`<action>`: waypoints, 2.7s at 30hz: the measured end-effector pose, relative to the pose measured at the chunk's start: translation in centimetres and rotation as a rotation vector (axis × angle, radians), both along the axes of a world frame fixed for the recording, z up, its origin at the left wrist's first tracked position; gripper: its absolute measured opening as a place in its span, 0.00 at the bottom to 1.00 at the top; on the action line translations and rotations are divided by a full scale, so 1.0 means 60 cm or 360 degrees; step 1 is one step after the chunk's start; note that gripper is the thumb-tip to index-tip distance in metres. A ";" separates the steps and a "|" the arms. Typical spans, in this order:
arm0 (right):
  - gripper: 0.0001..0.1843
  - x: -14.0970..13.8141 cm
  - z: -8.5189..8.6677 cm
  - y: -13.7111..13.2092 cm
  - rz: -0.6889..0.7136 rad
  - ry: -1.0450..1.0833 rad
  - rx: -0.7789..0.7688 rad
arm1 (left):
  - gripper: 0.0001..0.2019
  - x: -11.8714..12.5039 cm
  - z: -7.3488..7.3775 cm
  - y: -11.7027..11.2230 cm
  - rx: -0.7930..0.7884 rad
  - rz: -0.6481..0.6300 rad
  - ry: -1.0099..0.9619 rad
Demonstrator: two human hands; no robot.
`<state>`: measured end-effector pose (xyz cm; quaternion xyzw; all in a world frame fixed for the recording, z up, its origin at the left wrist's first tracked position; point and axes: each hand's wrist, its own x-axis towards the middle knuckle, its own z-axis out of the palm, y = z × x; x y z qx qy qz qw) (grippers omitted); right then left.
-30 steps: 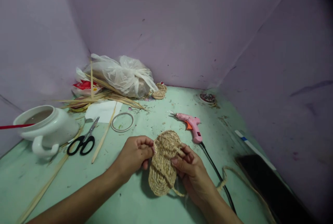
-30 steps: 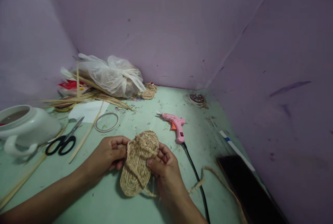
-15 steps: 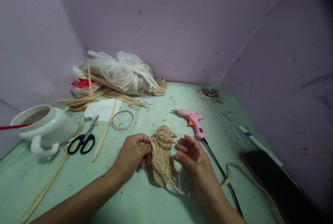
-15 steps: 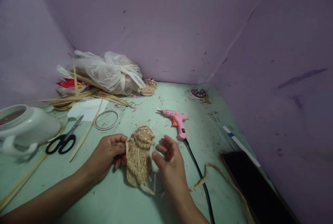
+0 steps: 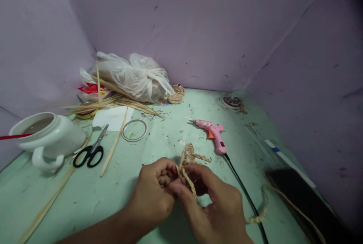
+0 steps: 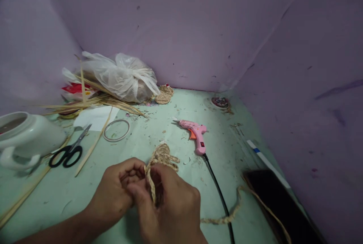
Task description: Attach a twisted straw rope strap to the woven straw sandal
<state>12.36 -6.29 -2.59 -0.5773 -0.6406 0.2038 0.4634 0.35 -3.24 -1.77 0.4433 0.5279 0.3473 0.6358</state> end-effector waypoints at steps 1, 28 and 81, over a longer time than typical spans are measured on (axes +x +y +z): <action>0.07 0.002 0.001 0.003 -0.0003 -0.0017 -0.0009 | 0.07 0.000 0.000 0.000 0.0032 -0.0016 0.0023; 0.07 0.012 -0.042 0.016 0.0058 -0.0449 -0.0187 | 0.02 -0.003 -0.030 0.023 -0.0125 -0.0139 0.0276; 0.07 0.076 -0.019 0.009 0.0141 -0.0467 -0.0138 | 0.05 -0.010 -0.052 0.034 -0.0151 -0.0152 0.0559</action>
